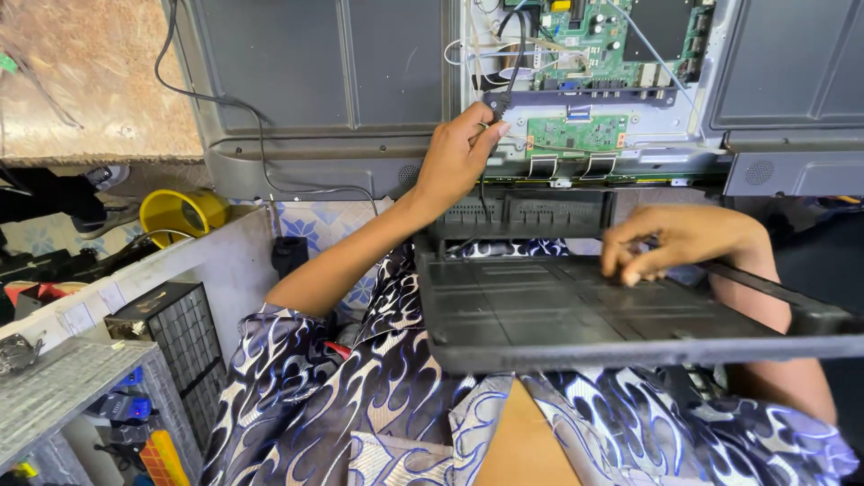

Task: Disassembling and inspecting the internal components of a flat-screen television for repair.

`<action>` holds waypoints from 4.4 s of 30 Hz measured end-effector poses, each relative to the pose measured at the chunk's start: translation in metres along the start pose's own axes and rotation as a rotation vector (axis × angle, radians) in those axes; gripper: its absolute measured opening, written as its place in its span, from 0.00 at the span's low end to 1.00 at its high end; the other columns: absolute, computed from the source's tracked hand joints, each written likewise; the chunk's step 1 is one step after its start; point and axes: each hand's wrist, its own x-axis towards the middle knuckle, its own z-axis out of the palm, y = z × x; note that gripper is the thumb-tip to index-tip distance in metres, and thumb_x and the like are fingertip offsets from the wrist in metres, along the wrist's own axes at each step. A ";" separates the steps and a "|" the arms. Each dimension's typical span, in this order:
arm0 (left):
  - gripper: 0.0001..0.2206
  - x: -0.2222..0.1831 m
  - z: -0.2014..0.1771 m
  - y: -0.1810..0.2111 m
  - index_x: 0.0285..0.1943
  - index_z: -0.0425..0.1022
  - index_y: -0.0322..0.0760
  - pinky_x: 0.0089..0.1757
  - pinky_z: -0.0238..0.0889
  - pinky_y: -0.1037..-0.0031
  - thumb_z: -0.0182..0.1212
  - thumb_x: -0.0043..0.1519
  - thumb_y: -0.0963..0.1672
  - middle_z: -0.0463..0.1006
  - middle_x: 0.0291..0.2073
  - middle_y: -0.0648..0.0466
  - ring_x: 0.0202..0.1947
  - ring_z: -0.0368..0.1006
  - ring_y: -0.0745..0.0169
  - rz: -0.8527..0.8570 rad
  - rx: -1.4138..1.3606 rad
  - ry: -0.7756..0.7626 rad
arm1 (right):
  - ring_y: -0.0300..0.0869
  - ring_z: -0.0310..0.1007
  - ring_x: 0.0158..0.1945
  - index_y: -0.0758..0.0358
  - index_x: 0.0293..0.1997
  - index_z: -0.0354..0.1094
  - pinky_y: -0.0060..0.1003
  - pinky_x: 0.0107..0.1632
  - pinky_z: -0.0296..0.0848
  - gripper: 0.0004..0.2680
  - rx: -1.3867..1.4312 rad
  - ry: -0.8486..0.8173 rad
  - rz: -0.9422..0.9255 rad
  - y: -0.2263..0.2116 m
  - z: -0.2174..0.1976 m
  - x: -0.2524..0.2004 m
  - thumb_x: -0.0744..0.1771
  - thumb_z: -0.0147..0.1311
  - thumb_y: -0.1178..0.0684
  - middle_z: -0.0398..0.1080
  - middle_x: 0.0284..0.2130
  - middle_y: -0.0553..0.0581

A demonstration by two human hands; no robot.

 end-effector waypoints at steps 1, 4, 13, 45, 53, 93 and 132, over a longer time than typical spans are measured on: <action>0.10 0.001 -0.001 -0.003 0.40 0.66 0.30 0.26 0.48 0.69 0.58 0.70 0.44 0.63 0.17 0.53 0.21 0.52 0.68 0.021 0.016 -0.013 | 0.40 0.74 0.23 0.66 0.44 0.77 0.38 0.27 0.72 0.14 -0.030 -0.003 0.178 -0.015 -0.002 0.013 0.64 0.62 0.44 0.75 0.21 0.55; 0.11 0.000 0.000 -0.008 0.40 0.66 0.30 0.26 0.48 0.68 0.59 0.70 0.44 0.62 0.18 0.51 0.21 0.51 0.67 0.037 0.042 -0.003 | 0.36 0.71 0.20 0.61 0.48 0.76 0.34 0.25 0.71 0.12 -0.067 0.014 0.399 -0.035 0.005 0.054 0.64 0.60 0.48 0.73 0.18 0.52; 0.15 0.004 -0.010 0.001 0.36 0.66 0.29 0.25 0.48 0.67 0.59 0.71 0.46 0.63 0.18 0.49 0.21 0.53 0.67 -0.018 0.044 0.020 | 0.42 0.77 0.29 0.64 0.43 0.75 0.39 0.34 0.73 0.07 -0.556 0.504 0.222 -0.032 -0.009 0.076 0.67 0.56 0.52 0.78 0.30 0.55; 0.12 0.016 -0.009 -0.018 0.48 0.73 0.34 0.31 0.62 0.51 0.54 0.71 0.48 0.75 0.21 0.43 0.25 0.72 0.36 0.018 0.257 0.039 | 0.58 0.68 0.47 0.69 0.54 0.70 0.49 0.50 0.67 0.09 -1.088 0.693 -0.114 -0.027 -0.079 0.149 0.69 0.59 0.65 0.66 0.42 0.63; 0.09 0.016 -0.015 -0.013 0.50 0.74 0.35 0.30 0.61 0.53 0.55 0.69 0.46 0.73 0.18 0.43 0.22 0.70 0.37 0.013 0.171 0.007 | 0.57 0.67 0.48 0.69 0.56 0.70 0.49 0.51 0.67 0.10 -1.056 0.683 -0.115 -0.028 -0.076 0.152 0.69 0.59 0.65 0.65 0.42 0.63; 0.14 0.023 -0.016 -0.037 0.38 0.72 0.33 0.35 0.62 0.60 0.49 0.72 0.47 0.74 0.24 0.47 0.26 0.70 0.47 0.059 0.033 -0.102 | 0.54 0.67 0.46 0.69 0.50 0.72 0.45 0.50 0.66 0.06 -1.045 0.771 -0.127 -0.023 -0.082 0.143 0.69 0.62 0.67 0.68 0.39 0.61; 0.14 0.020 -0.012 -0.029 0.34 0.73 0.27 0.33 0.62 0.50 0.50 0.69 0.44 0.74 0.19 0.38 0.24 0.72 0.35 0.019 0.171 -0.123 | 0.30 0.71 0.41 0.66 0.46 0.68 0.26 0.44 0.70 0.05 -0.393 0.768 0.163 -0.007 -0.100 0.161 0.69 0.58 0.68 0.72 0.39 0.50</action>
